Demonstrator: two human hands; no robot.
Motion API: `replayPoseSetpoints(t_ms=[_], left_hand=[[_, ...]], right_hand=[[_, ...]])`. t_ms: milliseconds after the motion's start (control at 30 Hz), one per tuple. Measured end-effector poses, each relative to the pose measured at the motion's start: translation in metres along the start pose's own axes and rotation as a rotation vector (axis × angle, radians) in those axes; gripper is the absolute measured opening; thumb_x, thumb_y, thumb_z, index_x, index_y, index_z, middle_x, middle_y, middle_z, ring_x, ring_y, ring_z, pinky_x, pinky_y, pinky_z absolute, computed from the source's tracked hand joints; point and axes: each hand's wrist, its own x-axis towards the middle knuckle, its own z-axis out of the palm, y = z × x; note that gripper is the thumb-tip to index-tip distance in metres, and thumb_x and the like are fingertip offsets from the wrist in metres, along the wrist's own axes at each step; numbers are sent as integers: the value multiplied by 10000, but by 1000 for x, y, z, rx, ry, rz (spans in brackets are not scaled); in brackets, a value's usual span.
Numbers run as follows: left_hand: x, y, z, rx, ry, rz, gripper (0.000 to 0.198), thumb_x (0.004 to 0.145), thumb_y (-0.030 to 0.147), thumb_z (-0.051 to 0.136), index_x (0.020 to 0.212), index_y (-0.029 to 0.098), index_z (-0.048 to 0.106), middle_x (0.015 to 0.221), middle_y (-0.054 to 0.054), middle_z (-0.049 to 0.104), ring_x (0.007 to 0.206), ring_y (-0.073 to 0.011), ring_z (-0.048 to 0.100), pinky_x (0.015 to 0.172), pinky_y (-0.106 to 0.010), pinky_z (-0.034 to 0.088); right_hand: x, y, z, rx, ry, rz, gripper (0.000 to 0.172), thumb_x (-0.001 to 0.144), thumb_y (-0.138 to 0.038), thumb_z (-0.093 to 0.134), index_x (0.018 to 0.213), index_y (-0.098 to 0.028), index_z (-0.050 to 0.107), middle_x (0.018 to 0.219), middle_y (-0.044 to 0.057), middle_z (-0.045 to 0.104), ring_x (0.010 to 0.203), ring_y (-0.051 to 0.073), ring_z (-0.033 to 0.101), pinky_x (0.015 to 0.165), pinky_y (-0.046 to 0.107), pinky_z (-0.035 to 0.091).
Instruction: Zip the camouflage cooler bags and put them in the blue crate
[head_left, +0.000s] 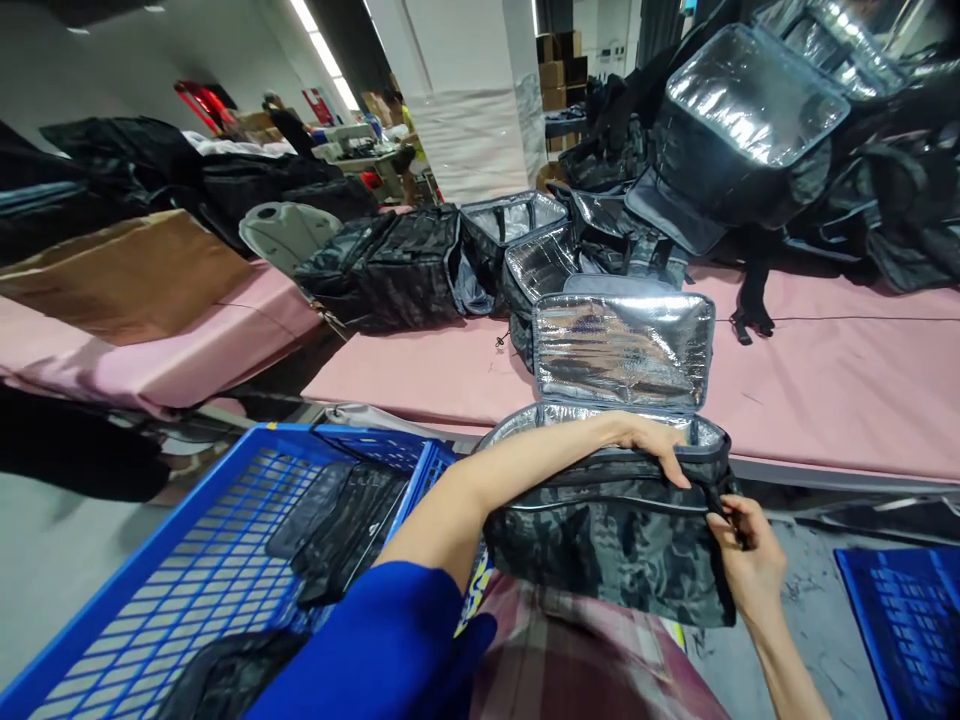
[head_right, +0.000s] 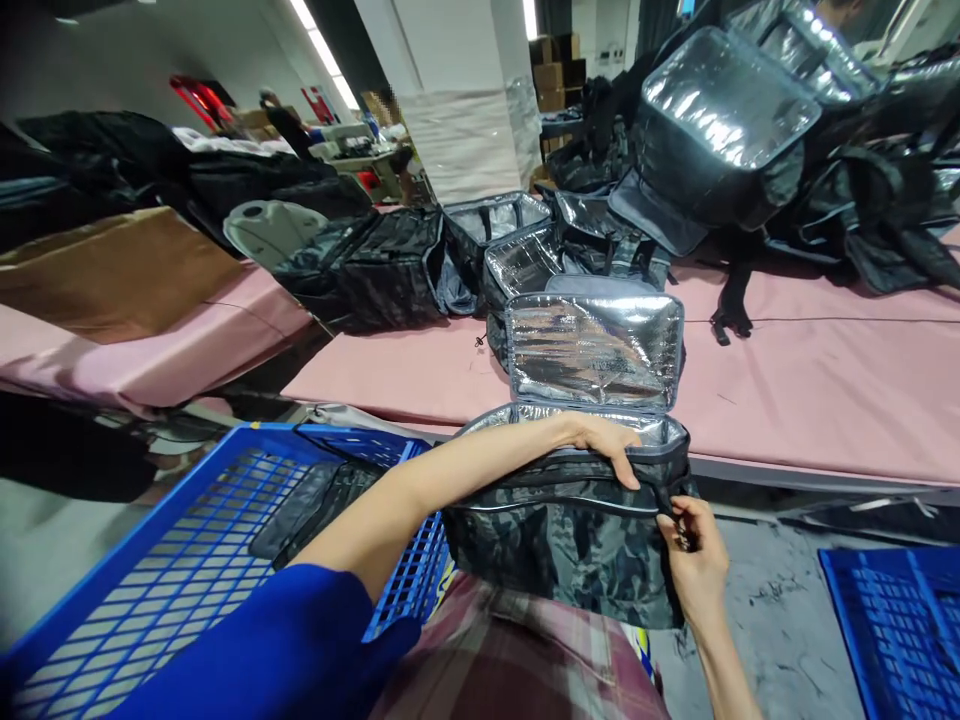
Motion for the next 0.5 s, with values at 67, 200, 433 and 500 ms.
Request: replayPoseSetpoints(t_ms=[67, 200, 433, 500], left_hand=[[2, -9, 5, -95, -73, -3, 472, 397, 406, 852, 727, 148, 636, 665, -19, 675, 616, -211, 644, 620, -388, 560], [0, -17, 10, -162, -92, 16, 550, 430, 586, 800, 720, 146, 643, 659, -24, 666, 620, -198, 638, 630, -366, 555], [-80, -32, -15, 134, 104, 79, 397, 484, 372, 828, 764, 125, 694, 701, -1, 676, 698, -193, 620, 663, -288, 529], [-97, -46, -12, 36, 145, 84, 384, 467, 302, 832, 781, 136, 687, 724, 3, 683, 701, -187, 626, 663, -285, 531]], right_hand=[[-6, 4, 0, 34, -30, 1, 243, 697, -372, 634, 841, -178, 607, 821, 31, 572, 651, 130, 516, 601, 258, 423], [-8, 11, -5, 101, -76, 12, 216, 676, -347, 643, 810, -180, 617, 850, 40, 575, 643, 122, 517, 587, 255, 423], [10, 13, -9, 114, 16, 133, 374, 551, -432, 751, 797, -174, 637, 850, 60, 604, 699, 166, 537, 665, 319, 444], [12, 14, -7, 122, 26, 167, 411, 522, -456, 767, 807, -188, 644, 845, 61, 604, 690, 178, 529, 691, 365, 442]])
